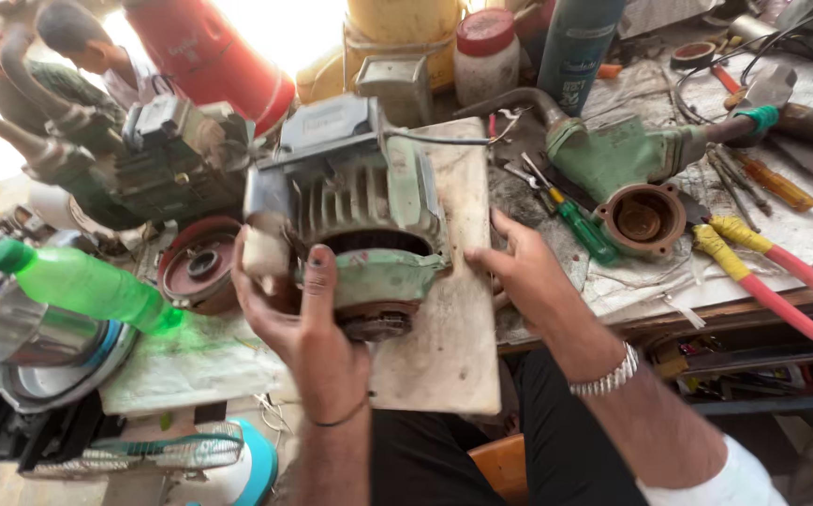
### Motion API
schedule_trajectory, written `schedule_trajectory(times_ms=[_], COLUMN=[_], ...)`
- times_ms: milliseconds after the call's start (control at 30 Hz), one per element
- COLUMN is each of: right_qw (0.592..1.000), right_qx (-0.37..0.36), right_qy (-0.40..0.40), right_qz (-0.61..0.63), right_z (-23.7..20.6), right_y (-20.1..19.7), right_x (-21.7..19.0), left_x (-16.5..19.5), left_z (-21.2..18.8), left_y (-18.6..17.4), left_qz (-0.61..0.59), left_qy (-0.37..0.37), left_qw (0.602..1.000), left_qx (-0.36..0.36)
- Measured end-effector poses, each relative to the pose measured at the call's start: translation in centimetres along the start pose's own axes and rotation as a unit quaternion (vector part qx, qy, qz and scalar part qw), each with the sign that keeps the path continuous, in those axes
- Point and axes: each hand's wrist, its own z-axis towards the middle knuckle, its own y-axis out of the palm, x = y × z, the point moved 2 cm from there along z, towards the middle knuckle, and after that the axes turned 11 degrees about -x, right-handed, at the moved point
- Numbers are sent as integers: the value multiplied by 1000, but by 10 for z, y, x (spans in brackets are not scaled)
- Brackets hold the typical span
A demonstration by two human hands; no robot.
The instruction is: The person disassembles a small green electric motor, removes the rotor and stator, and uses a hammer to tap the housing. They then reassemble the motor by inserting the rotor back into the stator and securing the end cap with the hammer.
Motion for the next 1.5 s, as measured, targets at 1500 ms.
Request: schedule_trajectory(times_ms=[1500], right_qw=[806], right_qx=[288], right_qy=[-382], right_qz=[-347], right_z=[-40], right_y=[72], right_x=[-23], left_x=[-52], left_z=[-9], left_y=[4], left_qz=[-61], left_qy=[44], left_qw=[965], left_qx=[-250])
